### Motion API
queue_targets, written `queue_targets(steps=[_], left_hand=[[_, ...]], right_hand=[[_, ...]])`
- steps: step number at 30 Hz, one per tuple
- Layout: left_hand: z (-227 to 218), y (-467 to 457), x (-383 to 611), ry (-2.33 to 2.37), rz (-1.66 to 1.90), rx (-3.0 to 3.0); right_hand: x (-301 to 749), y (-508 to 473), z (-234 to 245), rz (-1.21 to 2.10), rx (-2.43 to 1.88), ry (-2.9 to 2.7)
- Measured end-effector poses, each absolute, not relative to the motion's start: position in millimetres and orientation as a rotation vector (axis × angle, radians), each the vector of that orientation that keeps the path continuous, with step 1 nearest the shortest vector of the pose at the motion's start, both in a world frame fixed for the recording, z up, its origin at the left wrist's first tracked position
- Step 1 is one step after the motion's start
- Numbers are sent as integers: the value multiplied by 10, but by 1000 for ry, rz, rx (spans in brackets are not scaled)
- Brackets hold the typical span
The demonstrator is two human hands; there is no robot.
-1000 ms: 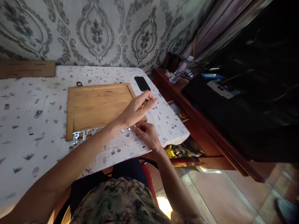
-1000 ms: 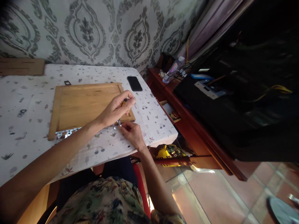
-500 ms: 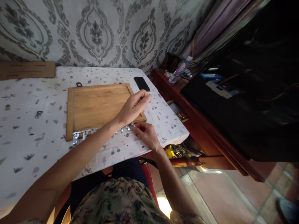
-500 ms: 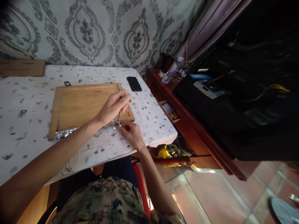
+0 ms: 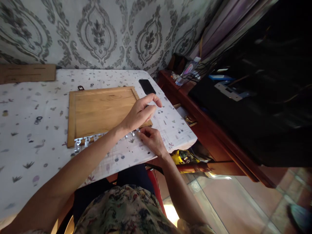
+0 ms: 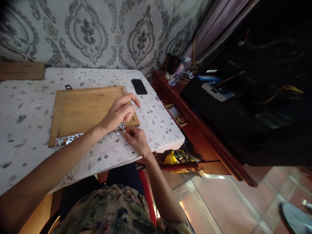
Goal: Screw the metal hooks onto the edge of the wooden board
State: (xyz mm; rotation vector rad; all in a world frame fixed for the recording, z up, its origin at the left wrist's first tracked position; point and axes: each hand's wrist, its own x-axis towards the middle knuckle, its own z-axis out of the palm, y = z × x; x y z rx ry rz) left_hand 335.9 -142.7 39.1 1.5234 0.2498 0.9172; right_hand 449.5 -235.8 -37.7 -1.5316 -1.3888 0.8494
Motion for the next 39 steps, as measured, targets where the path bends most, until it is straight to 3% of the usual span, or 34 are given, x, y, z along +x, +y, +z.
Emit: queue_targets(steps=[4,11,39], left_hand=[[405,-1377,3335,222,894,1480],[399,-1326,3380,400,1149,1457],[354,-1438,3513,316,1155,1472]], right_hand=[[4499,-2356,-373,844,-1530,-1399],[4508,-2353,-390,852,-1527,-1402],[4517,-2340,-401,846,-1499,-1409]])
